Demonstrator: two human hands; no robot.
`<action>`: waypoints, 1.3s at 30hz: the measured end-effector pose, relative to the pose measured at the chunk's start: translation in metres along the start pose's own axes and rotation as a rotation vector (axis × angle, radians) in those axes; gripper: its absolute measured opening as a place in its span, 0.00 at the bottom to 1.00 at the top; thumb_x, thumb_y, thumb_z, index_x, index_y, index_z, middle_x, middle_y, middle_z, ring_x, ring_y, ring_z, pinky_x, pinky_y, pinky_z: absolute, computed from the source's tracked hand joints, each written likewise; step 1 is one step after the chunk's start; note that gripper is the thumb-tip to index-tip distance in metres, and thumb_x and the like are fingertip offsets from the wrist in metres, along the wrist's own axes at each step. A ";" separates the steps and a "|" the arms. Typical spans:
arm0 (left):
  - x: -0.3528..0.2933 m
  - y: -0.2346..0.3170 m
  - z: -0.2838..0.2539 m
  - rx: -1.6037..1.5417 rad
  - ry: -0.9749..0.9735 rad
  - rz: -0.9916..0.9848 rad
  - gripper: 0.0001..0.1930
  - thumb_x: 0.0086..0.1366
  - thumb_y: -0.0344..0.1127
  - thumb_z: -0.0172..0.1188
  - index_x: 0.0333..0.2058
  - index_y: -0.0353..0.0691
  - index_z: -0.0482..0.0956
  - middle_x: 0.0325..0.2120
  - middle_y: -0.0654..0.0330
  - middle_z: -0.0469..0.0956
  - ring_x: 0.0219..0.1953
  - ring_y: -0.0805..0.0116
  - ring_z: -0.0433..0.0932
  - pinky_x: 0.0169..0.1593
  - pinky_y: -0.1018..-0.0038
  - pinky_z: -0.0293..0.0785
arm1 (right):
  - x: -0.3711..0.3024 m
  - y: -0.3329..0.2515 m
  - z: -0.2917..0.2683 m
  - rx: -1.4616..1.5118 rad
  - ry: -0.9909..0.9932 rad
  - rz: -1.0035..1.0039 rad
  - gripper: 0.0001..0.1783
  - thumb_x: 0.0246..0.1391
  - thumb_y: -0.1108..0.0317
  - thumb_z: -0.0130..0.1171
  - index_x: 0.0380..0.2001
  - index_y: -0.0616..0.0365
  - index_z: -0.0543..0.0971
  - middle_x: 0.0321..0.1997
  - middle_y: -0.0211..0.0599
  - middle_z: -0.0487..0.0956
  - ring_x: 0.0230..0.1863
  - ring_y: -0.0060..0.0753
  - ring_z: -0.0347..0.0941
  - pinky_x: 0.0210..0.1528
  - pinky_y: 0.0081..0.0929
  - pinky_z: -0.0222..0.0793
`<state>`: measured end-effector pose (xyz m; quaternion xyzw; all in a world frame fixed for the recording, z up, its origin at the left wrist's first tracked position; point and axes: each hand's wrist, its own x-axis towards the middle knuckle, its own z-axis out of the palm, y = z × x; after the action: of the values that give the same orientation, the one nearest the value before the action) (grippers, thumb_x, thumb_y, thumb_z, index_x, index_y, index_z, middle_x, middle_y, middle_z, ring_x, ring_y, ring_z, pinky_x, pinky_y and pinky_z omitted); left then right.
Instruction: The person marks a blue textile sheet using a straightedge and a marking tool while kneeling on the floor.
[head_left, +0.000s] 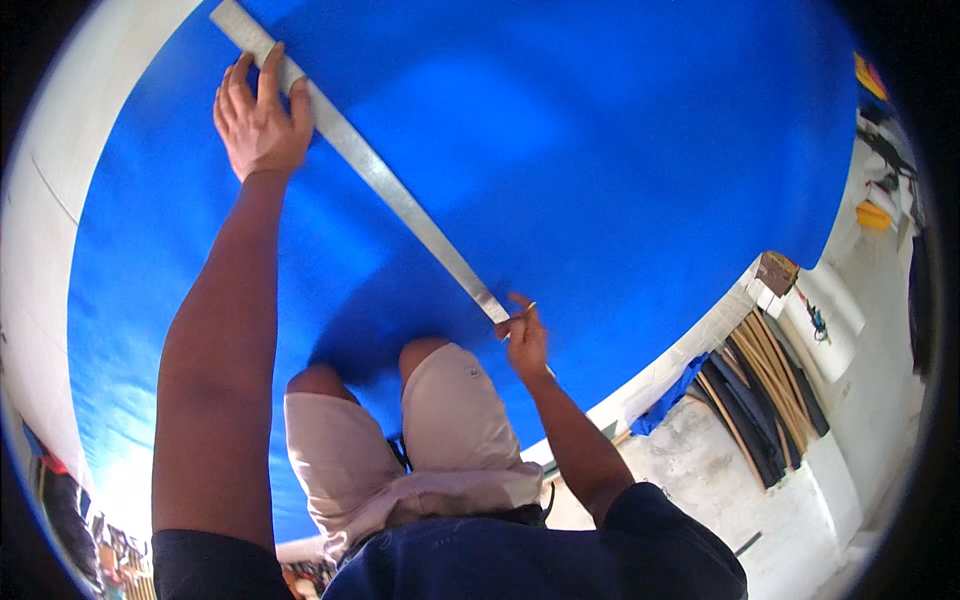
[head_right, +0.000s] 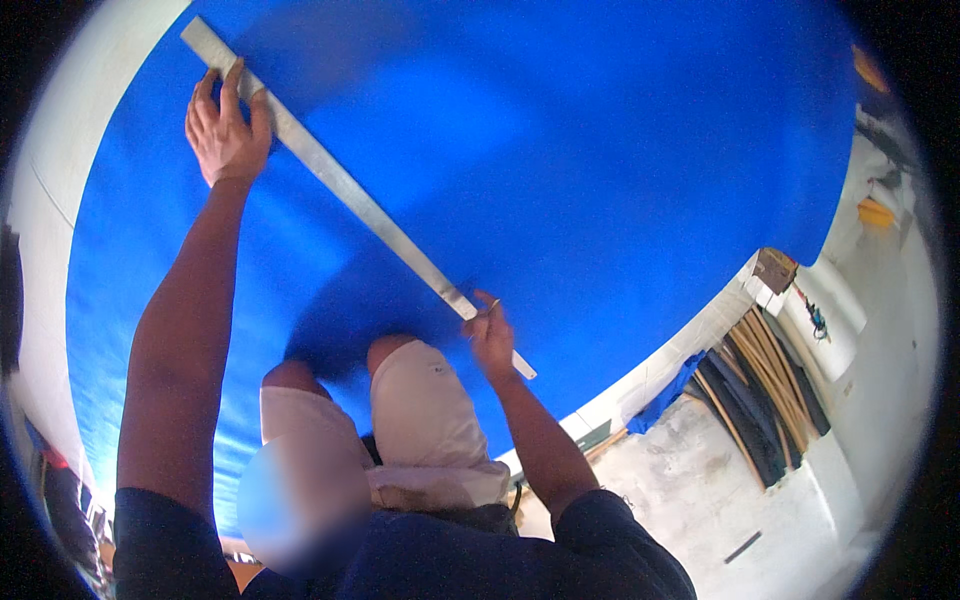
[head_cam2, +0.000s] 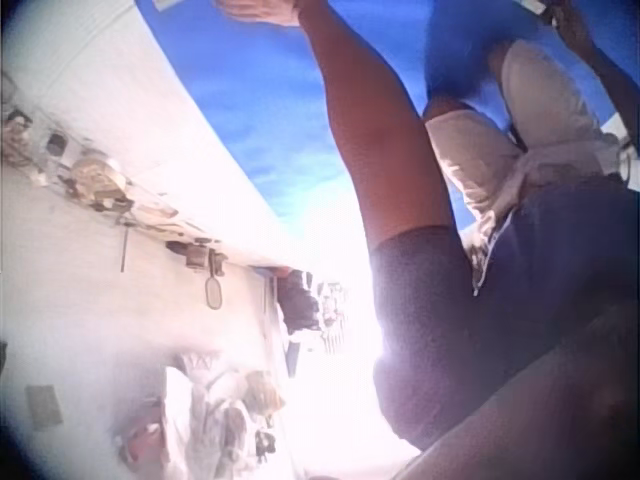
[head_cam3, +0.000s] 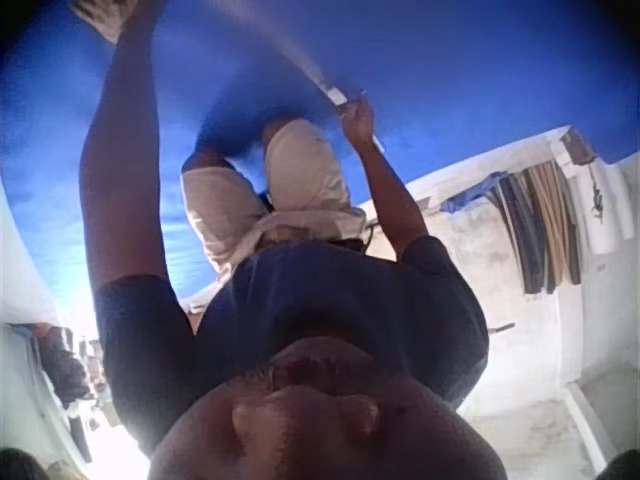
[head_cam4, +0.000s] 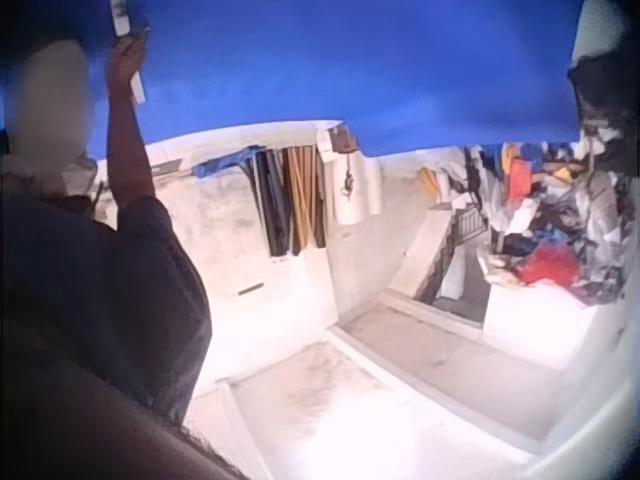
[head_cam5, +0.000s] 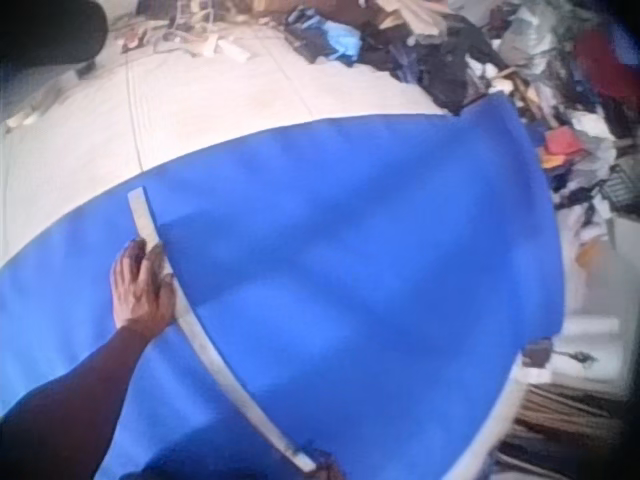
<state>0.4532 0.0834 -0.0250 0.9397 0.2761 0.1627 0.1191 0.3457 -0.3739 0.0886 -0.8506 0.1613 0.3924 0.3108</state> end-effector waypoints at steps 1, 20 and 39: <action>0.002 -0.001 0.002 0.007 -0.005 0.007 0.25 0.67 0.53 0.53 0.61 0.58 0.71 0.63 0.54 0.64 0.68 0.51 0.59 0.71 0.53 0.50 | 0.000 0.000 0.009 -0.013 0.000 -0.006 0.16 0.65 0.66 0.44 0.46 0.60 0.78 0.40 0.52 0.82 0.46 0.53 0.77 0.51 0.40 0.72; -0.177 -0.128 -0.137 0.020 -0.426 -0.210 0.34 0.69 0.49 0.57 0.69 0.44 0.58 0.69 0.39 0.51 0.70 0.37 0.52 0.69 0.52 0.57 | -0.043 0.128 0.006 -0.540 0.227 -0.217 0.27 0.47 0.63 0.72 0.51 0.53 0.75 0.54 0.45 0.72 0.57 0.53 0.68 0.57 0.45 0.68; -0.544 -0.167 -0.344 0.004 -0.935 -0.919 0.28 0.62 0.53 0.61 0.51 0.35 0.78 0.49 0.41 0.78 0.55 0.43 0.75 0.60 0.57 0.70 | -0.007 0.137 -0.003 -0.433 0.108 -0.572 0.24 0.52 0.54 0.68 0.42 0.60 0.73 0.39 0.52 0.78 0.45 0.59 0.74 0.47 0.50 0.70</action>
<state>-0.1868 -0.0370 0.1078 0.6980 0.5689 -0.3309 0.2820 0.2719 -0.4790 0.0401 -0.9269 -0.1537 0.2692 0.2115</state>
